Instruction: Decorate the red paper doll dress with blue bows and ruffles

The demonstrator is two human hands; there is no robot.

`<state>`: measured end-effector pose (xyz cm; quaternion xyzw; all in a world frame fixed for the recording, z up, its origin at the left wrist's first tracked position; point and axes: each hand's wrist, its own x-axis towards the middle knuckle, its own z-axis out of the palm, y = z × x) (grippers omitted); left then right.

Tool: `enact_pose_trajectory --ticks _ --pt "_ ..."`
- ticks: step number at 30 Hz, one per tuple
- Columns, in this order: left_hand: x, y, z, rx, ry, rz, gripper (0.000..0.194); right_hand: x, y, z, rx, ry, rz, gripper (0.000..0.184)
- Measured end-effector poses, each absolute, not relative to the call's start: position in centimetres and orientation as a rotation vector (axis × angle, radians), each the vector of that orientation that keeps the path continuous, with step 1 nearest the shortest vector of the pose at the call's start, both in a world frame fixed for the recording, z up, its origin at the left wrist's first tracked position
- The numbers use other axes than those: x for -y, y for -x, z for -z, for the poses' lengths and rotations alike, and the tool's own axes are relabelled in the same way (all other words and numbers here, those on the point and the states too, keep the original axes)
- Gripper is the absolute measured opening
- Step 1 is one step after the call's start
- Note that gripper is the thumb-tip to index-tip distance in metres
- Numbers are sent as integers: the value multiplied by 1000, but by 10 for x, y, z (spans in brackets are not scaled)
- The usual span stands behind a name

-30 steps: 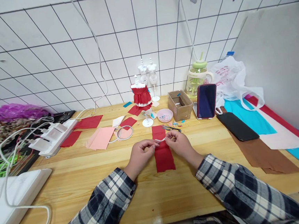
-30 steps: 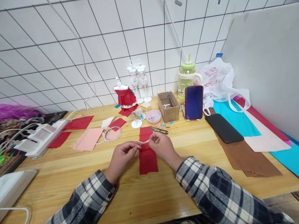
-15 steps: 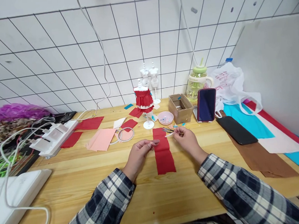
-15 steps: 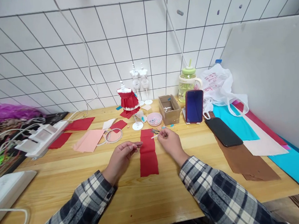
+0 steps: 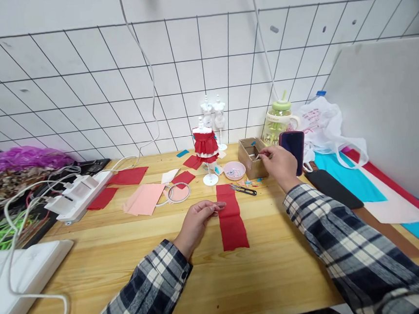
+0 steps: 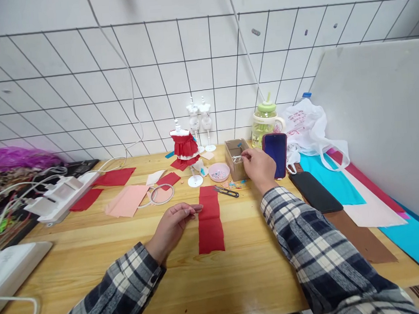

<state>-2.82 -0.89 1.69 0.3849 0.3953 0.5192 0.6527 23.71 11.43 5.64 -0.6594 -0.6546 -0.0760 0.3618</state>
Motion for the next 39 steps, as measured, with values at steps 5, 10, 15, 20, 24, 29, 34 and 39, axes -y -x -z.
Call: enact_pose_trajectory --ticks 5,10,15,20,24,29,34,39 --pt "9 29 -16 -862 -811 -1171 7 -108 -247 -48 1816 1680 217 31" --pt "9 30 -15 -839 -767 -1172 8 -90 -238 -49 1784 1533 194 38" --pt "7 31 -13 -804 -726 -1170 9 -43 -198 -36 1919 1062 -334 28" --pt "6 29 -11 -750 -667 -1161 8 -13 -166 -21 2060 799 -459 33" --pt "7 26 -9 -726 -610 -1148 6 -13 -158 -14 2041 847 -383 18" --pt "8 23 -8 -798 -707 -1123 7 -12 -163 -17 2023 884 -330 15" --pt "9 26 -17 -1137 -1431 -1038 12 -14 -175 -21 2150 1000 -440 18" --pt "2 31 -23 -1206 -2158 -957 26 -28 -197 -19 2217 1136 -511 16"
